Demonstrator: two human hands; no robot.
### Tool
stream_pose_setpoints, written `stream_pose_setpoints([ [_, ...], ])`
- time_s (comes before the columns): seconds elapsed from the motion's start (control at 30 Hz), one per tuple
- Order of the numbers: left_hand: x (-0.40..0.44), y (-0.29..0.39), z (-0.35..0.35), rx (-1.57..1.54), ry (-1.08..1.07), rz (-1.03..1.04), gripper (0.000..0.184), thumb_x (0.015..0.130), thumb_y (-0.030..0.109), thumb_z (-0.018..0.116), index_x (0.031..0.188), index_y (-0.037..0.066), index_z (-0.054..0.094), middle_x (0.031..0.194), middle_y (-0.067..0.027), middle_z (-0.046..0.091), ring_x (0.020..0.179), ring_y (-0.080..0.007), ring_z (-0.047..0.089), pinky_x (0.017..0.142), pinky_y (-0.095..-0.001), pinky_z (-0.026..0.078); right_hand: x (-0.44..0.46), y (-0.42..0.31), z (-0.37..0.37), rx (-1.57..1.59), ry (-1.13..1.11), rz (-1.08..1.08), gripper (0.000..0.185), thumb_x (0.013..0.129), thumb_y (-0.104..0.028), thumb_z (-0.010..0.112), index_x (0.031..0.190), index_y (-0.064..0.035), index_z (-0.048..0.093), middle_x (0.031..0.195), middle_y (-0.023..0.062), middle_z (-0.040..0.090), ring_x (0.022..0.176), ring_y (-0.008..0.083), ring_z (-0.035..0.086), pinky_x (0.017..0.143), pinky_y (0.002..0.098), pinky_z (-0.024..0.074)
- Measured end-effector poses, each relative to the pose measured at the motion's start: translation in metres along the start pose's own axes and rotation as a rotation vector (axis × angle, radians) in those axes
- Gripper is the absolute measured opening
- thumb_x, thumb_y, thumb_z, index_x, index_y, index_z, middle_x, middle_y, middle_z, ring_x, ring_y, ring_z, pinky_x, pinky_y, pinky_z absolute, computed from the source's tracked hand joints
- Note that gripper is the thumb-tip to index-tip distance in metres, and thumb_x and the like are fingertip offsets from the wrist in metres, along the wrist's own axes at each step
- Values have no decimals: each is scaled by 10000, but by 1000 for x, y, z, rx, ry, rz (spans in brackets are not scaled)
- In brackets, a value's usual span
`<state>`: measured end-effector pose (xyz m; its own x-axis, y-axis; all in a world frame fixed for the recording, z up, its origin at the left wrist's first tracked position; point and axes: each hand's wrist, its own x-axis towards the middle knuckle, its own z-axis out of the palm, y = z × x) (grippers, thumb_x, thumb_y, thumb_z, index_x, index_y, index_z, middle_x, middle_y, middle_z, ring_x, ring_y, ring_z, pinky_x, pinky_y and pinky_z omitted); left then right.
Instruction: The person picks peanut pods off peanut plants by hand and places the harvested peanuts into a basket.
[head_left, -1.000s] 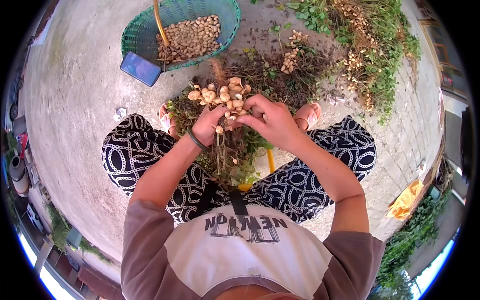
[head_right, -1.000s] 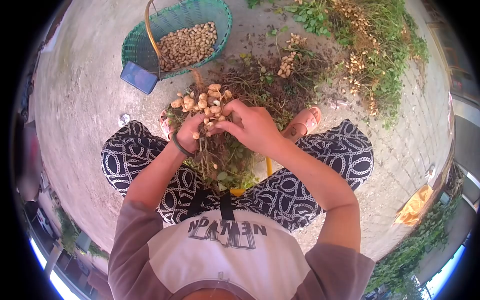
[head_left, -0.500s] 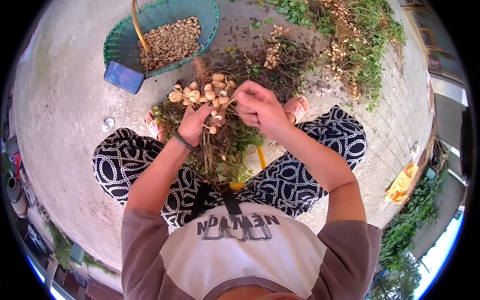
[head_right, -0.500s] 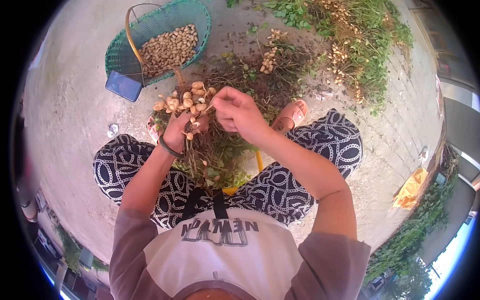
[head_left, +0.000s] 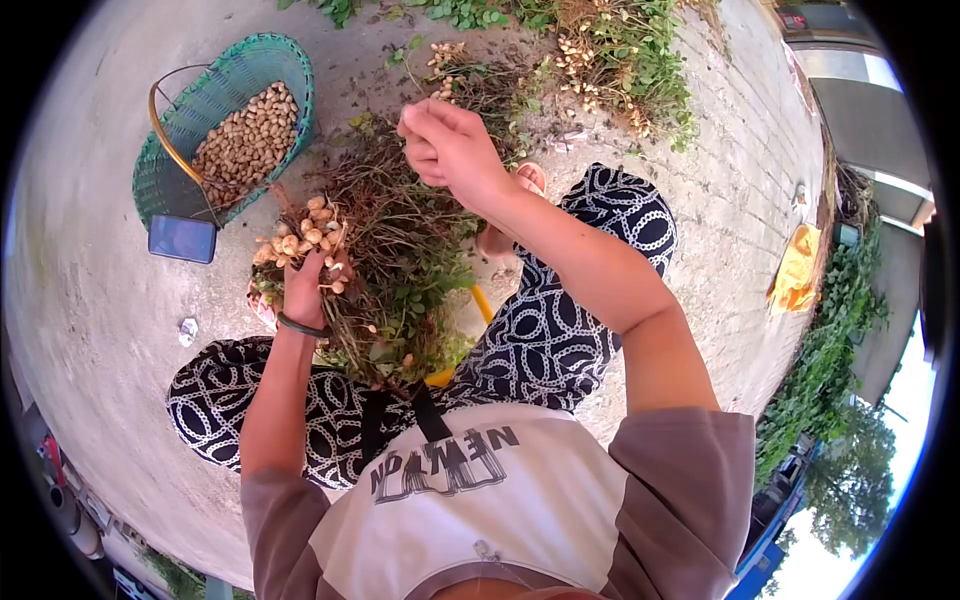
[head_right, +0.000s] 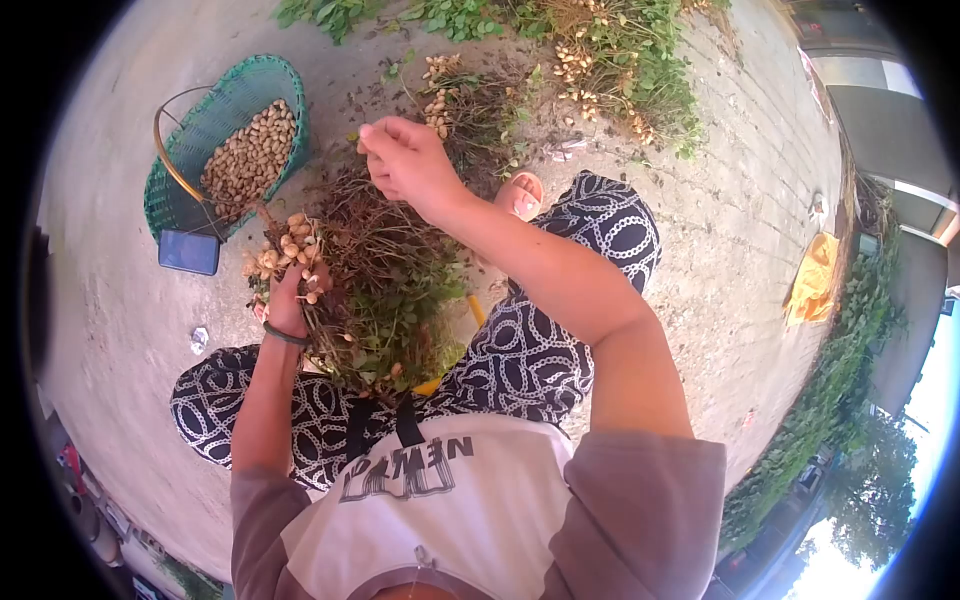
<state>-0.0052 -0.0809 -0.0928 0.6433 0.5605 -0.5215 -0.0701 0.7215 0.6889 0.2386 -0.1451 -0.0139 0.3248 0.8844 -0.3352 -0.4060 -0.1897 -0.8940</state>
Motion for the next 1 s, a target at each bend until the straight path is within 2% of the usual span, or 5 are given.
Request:
stream_pose_setpoints([
  [0.23,18,-18,-15,151,264,32,377,869,139,638,1186,-37,533,1027,-97,633,862,-186,632,743,-318,526,22,62,-3,-1878,-362,216,191,801,-173,610,909,-52,709,870,92,714,809,263,696,661,391,531],
  [0.47,28,-67,-35,1494,141,-181,879,715,515,758,1301,-51,428,1355,-200,462,1220,-351,495,960,-455,444,27,25,4,-1844,-254,311,222,839,-125,574,998,-101,728,1016,68,711,922,240,688,728,365,532],
  [0.57,1,-20,4,2041,162,303,749,747,515,731,1273,25,523,1365,-189,462,1206,-368,504,951,-491,436,29,28,-10,-1845,-207,292,217,842,-144,582,995,-98,728,1018,72,709,923,243,687,732,368,532],
  [0.73,-26,92,189,959,185,1445,646,953,520,380,1360,22,445,1420,-200,429,1342,-370,357,1089,-480,260,31,32,2,-1809,-320,334,214,835,-123,573,987,-70,715,1068,113,688,948,242,671,748,375,536],
  [1.0,13,23,161,265,-516,522,923,906,728,40,1468,50,317,1504,-155,344,1419,-287,254,1154,-420,147,18,62,-34,-1509,-204,274,417,873,-341,512,1151,-54,633,1133,133,667,1064,291,636,871,437,495],
])
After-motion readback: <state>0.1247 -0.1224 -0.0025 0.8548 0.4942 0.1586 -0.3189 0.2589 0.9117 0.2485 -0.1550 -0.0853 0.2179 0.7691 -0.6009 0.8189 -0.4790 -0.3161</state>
